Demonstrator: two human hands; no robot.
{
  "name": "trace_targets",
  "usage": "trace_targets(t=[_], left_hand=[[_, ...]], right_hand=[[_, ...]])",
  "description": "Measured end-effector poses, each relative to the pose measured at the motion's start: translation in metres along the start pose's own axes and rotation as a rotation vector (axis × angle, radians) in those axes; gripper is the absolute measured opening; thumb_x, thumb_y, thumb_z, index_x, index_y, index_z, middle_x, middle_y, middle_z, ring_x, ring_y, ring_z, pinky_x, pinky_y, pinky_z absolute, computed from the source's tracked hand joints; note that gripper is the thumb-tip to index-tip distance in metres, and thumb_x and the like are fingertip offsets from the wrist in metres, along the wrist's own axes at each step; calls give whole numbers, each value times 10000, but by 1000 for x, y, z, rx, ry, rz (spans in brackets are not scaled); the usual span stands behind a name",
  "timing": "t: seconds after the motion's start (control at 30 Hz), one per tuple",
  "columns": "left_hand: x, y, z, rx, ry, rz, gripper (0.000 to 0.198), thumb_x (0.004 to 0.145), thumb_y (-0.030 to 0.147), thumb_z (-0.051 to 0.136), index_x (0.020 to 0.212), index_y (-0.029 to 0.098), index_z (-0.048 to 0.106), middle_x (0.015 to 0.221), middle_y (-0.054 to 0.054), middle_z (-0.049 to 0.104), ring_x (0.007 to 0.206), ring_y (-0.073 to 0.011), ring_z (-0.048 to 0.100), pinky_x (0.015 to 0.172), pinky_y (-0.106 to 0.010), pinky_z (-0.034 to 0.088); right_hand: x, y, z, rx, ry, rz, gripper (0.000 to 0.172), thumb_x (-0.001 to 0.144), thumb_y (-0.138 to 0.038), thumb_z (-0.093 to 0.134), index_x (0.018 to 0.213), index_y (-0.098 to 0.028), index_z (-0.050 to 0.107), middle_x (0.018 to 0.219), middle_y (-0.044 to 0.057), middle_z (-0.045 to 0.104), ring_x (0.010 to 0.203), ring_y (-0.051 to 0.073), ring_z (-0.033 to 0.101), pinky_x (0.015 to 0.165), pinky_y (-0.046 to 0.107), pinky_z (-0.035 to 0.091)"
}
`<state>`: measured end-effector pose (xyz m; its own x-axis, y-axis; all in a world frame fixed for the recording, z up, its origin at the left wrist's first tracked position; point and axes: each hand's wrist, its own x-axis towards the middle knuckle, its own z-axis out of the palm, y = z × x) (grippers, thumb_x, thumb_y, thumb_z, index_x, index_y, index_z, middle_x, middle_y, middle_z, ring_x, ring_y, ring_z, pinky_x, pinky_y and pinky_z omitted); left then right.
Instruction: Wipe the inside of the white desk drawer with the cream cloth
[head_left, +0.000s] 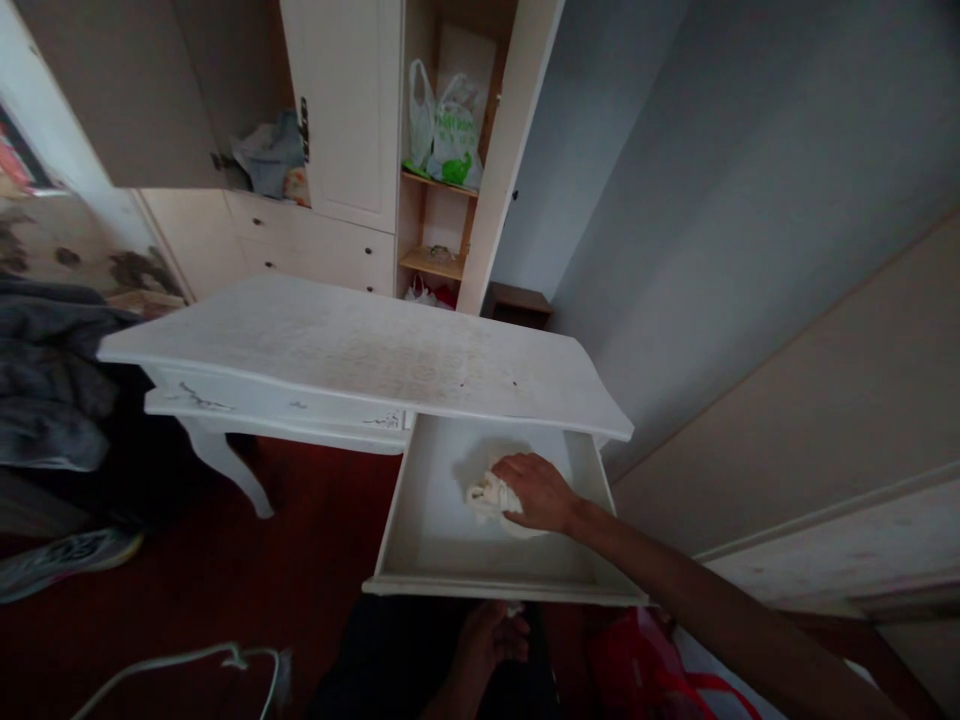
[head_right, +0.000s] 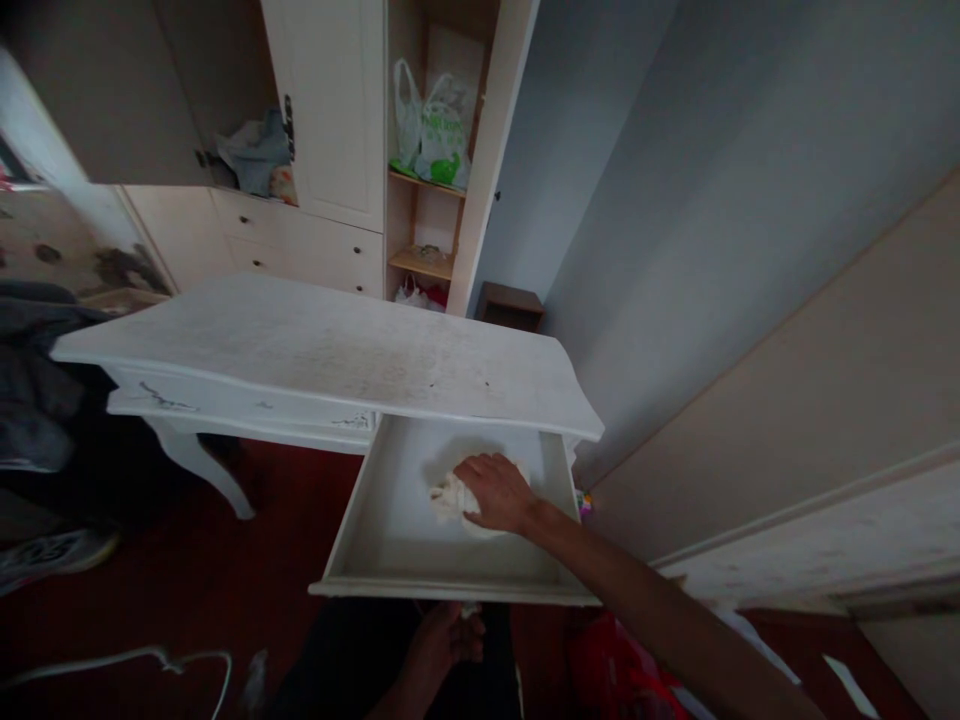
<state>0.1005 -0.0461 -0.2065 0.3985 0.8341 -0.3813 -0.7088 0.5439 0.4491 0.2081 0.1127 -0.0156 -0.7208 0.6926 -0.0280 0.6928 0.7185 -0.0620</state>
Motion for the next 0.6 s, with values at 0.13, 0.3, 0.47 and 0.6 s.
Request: trace_targets(t=[0.13, 0.3, 0.47, 0.6], left_hand=[[0, -2, 0, 15, 12, 20, 547, 624, 584, 823, 843, 98, 700, 733, -106, 720, 595, -192, 666, 582, -303, 513], [7, -8, -3, 36, 67, 18, 626, 553, 632, 832, 823, 88, 679, 690, -107, 705, 536, -182, 634, 537, -302, 476], [10, -9, -7, 64, 64, 4, 630, 549, 644, 826, 827, 97, 684, 683, -89, 702, 535, -169, 628, 528, -286, 468], [9, -8, -7, 92, 77, -5, 672, 511, 677, 823, 828, 97, 701, 703, -100, 709, 549, -169, 630, 532, -280, 472]], right_hand=[[-18, 20, 22, -132, 60, 126, 581, 778, -271, 676, 1333, -183, 528, 1374, 165, 555, 1243, 348, 499, 1056, 484, 366], [-18, 39, 36, -122, 33, 556, 710, 838, -354, 628, 1443, -63, 396, 1548, 270, 311, 1399, 420, 333, 1089, 553, 316], [-17, 40, 34, 120, -191, 624, 1140, 732, -579, 693, 1544, -10, 129, 1602, 315, 54, 1482, 422, 142, 1137, 514, 268], [-23, 35, 38, 97, -223, 706, 1363, 571, -669, 769, 1563, -47, 70, 1603, 294, -89, 1480, 464, -42, 1126, 635, 175]])
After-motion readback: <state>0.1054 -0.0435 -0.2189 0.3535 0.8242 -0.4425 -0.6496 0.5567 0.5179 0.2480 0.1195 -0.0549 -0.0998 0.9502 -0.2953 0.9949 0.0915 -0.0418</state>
